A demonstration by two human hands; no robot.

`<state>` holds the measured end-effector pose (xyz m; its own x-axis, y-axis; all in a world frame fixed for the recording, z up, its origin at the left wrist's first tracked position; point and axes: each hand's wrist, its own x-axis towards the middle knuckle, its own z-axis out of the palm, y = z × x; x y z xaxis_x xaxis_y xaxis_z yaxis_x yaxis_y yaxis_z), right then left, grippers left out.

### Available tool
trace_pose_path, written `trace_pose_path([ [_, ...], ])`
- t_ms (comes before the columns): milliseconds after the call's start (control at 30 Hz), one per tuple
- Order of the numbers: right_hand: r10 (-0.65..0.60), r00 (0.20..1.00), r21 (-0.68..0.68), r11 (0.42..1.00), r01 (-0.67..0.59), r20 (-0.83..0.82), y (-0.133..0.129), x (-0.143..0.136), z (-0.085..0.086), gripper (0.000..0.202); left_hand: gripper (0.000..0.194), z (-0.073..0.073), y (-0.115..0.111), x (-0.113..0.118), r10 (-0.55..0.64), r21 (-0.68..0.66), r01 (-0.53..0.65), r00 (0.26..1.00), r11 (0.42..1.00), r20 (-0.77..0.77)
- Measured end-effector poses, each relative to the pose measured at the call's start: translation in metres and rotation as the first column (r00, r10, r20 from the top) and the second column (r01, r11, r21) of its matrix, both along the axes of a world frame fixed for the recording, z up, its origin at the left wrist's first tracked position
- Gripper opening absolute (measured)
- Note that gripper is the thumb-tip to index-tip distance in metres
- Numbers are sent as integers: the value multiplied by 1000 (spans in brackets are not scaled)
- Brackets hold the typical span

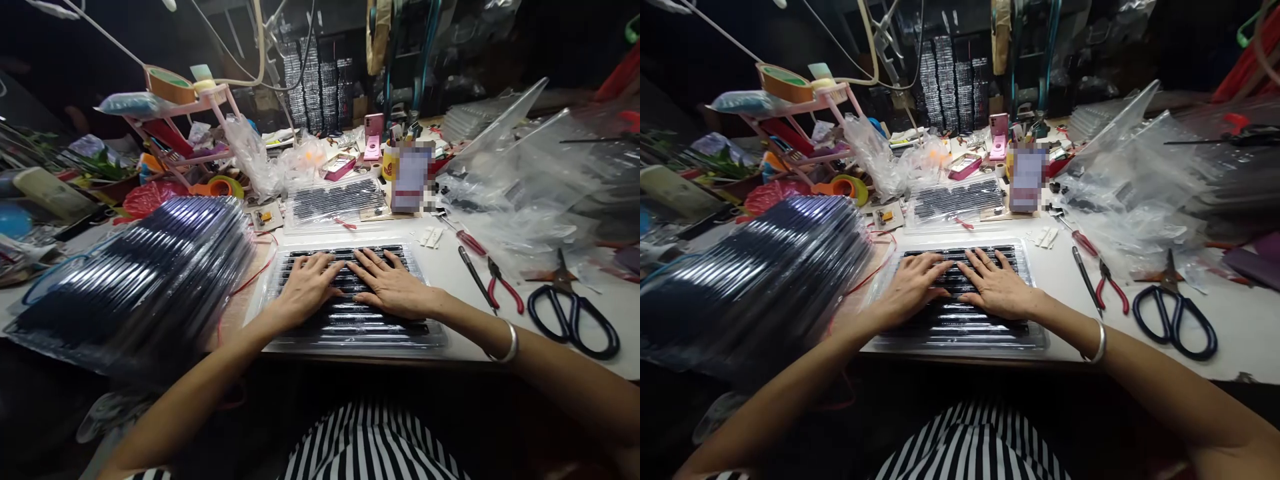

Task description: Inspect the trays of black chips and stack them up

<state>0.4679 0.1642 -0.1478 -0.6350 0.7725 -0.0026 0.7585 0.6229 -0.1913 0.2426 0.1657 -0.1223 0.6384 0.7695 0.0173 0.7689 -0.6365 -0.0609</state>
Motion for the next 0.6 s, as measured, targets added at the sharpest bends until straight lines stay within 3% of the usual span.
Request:
trace_pose_path([
  [100, 3, 1000, -41, 999, -2, 26, 0, 1, 8, 75, 57, -17, 5, 6, 27, -74, -24, 999, 997, 48],
  [200, -3, 1000, -79, 997, 0, -28, 0, 2, 17, 77, 60, -23, 7, 7, 55, -127, -50, 998, 991, 33],
  [333, -3, 995, 51, 999, 8, -104, 2, 1, 10, 76, 60, -22, 7, 4, 63, -91, -58, 997, 994, 46],
  [400, 25, 996, 54, 998, -20, -84, 2, 3, 1, 74, 62, -21, 5, -1, 51, -90, -46, 997, 995, 54],
  [500, 20, 997, 53, 998, -16, -81, 1, 9, -7, 66, 67, -19, 2, -11, 84, -141, -75, 995, 987, 59],
  [600, -9, 998, 48, 999, 12, -66, 0, 14, -8, 60, 69, -15, 0, -16, 188, -242, -168, 980, 956, 62],
])
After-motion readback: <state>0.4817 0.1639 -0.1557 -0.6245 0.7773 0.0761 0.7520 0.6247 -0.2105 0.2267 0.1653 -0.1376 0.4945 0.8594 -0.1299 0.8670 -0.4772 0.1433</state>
